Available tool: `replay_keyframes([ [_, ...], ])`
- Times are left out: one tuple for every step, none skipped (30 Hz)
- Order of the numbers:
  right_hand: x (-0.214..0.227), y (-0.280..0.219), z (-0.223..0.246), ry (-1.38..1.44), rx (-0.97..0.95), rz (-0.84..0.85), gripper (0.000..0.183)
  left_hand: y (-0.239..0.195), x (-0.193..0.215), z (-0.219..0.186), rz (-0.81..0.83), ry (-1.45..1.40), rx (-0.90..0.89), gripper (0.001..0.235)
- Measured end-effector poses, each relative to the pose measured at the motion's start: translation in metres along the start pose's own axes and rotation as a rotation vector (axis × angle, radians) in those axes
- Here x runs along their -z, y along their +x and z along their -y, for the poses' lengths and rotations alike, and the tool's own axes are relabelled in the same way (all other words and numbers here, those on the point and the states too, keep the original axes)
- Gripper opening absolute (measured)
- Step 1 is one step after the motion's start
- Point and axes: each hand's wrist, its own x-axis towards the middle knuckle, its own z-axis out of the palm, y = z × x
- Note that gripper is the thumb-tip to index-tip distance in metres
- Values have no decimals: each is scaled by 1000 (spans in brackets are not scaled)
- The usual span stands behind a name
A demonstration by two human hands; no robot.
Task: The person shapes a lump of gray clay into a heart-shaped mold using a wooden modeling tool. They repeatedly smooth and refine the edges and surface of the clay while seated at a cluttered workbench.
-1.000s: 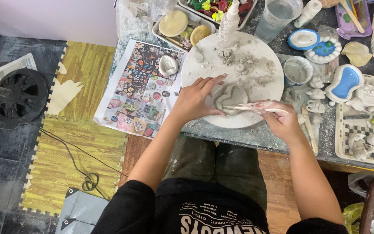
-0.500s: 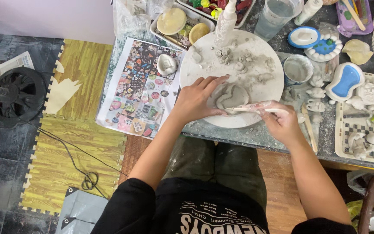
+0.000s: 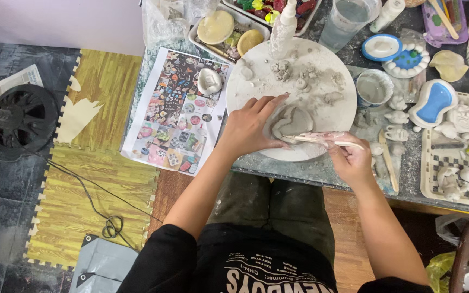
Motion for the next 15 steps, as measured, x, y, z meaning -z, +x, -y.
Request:
replay_keyframes([
  [0,2,0,41,26,-33,13,0,0,1,14,1,11,112],
  [1,3,0,80,52,-65,13,0,0,1,29,-1,21,113],
  [2,3,1,90,46,-68,12,0,-1,2,43,-2,31,113],
  [4,3,2,99,39,-71,12,-1,-1,2,33,-3,23,113],
  [5,2,4,107,32,-75,13,-2,-1,2,23,-4,15,112],
  [6,1,5,73,43,-54,13,-1,-2,2,13,-6,4,112],
  [7,1,7,39,54,-32,13,0,-3,1,23,-2,10,112],
  [5,2,9,7,68,-8,13,0,-3,1,30,4,18,112],
  [3,4,10,45,87,-2,13,1,-3,1,38,9,27,113],
  [0,5,12,86,105,7,14,0,-3,1,29,15,19,113],
  [-4,6,14,127,122,16,15,0,-4,2,21,21,11,113],
  [-7,7,16,112,16,-11,15,0,-4,2,13,26,2,113],
  [-9,8,19,98,-92,-36,15,-1,-4,2,21,26,11,113],
  [-10,11,22,81,-198,-63,15,-1,-4,2,28,24,16,112],
  [-11,13,25,140,-156,-76,15,-1,-4,2,36,23,21,112],
])
